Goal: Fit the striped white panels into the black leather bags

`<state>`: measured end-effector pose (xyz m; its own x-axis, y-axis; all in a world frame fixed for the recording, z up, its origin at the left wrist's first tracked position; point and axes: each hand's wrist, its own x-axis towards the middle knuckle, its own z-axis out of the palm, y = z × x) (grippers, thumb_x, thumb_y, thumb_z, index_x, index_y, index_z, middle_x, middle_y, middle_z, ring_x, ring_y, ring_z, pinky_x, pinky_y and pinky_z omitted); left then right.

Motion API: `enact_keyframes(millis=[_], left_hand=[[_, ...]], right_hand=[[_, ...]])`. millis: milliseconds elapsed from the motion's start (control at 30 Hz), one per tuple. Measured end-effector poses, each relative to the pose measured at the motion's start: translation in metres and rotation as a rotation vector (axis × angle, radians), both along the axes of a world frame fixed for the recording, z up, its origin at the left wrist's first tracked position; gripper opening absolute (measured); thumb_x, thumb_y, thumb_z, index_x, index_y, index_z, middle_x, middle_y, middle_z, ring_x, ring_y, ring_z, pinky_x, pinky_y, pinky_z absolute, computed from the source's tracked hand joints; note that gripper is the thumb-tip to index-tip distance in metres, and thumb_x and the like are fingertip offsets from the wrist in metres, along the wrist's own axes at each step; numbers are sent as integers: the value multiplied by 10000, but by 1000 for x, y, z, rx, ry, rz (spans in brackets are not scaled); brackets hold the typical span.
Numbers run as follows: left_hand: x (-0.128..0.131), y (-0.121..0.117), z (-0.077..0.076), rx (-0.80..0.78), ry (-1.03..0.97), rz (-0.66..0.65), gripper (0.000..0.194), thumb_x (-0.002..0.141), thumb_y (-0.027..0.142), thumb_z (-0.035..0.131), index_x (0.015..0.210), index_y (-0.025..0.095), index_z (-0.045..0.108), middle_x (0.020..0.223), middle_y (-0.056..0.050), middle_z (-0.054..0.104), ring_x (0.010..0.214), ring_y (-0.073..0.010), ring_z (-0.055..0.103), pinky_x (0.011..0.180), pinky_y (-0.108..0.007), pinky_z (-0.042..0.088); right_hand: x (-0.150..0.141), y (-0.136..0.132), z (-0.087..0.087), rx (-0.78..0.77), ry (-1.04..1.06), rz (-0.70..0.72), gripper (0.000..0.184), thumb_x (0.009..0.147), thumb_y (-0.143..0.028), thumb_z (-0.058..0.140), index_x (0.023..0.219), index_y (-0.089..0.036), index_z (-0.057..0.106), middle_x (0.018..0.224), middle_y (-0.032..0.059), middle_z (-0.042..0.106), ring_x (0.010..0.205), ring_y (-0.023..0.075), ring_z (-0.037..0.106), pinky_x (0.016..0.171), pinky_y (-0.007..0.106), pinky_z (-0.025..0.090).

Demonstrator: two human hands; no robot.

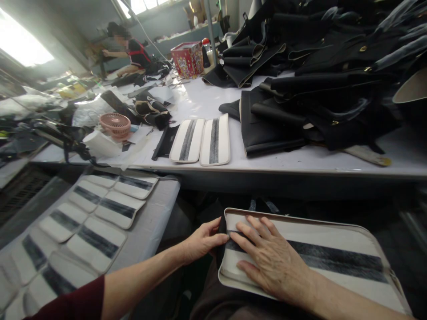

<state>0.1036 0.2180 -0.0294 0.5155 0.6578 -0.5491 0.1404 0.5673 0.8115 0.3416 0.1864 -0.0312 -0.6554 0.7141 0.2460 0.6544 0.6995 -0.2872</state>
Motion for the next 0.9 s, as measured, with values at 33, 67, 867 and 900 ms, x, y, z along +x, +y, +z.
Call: enact_keyframes(millis=[33, 67, 867, 900], left_hand=[[2, -2, -1, 7, -10, 22, 575, 856, 367, 694, 1393, 246, 528, 1097, -60, 696, 844, -187, 652, 599, -200, 494], [4, -4, -3, 19, -27, 50, 566, 865, 356, 687, 1395, 240, 527, 1104, -58, 700, 869, -189, 654, 663, -220, 513], [-2, 5, -13, 1133, 578, -340, 702, 930, 377, 562, 1533, 393, 203, 1645, -41, 129, 1494, -337, 144, 1175, -596, 220], [1, 8, -5, 1261, 601, -436, 640, 925, 336, 565, 1500, 413, 295, 1632, -25, 184, 1486, -337, 176, 1168, -588, 249]], right_hand=[[0, 1, 0, -10, 4, -2, 497, 943, -502, 533, 1382, -271, 501, 1404, 23, 523, 1301, 309, 398, 1095, 482, 197], [-1, 1, -1, -20, 6, -4, 497, 945, -501, 530, 1386, -274, 498, 1406, 17, 522, 1306, 308, 396, 1101, 483, 188], [14, 9, 24, -814, 1342, -430, 289, 826, -367, 679, 1048, -183, 700, 1079, 75, 722, 1020, 228, 655, 931, 391, 506], [15, 4, 32, -751, 1313, -403, 275, 825, -332, 681, 1060, -190, 697, 1094, 69, 715, 1002, 216, 657, 903, 375, 522]])
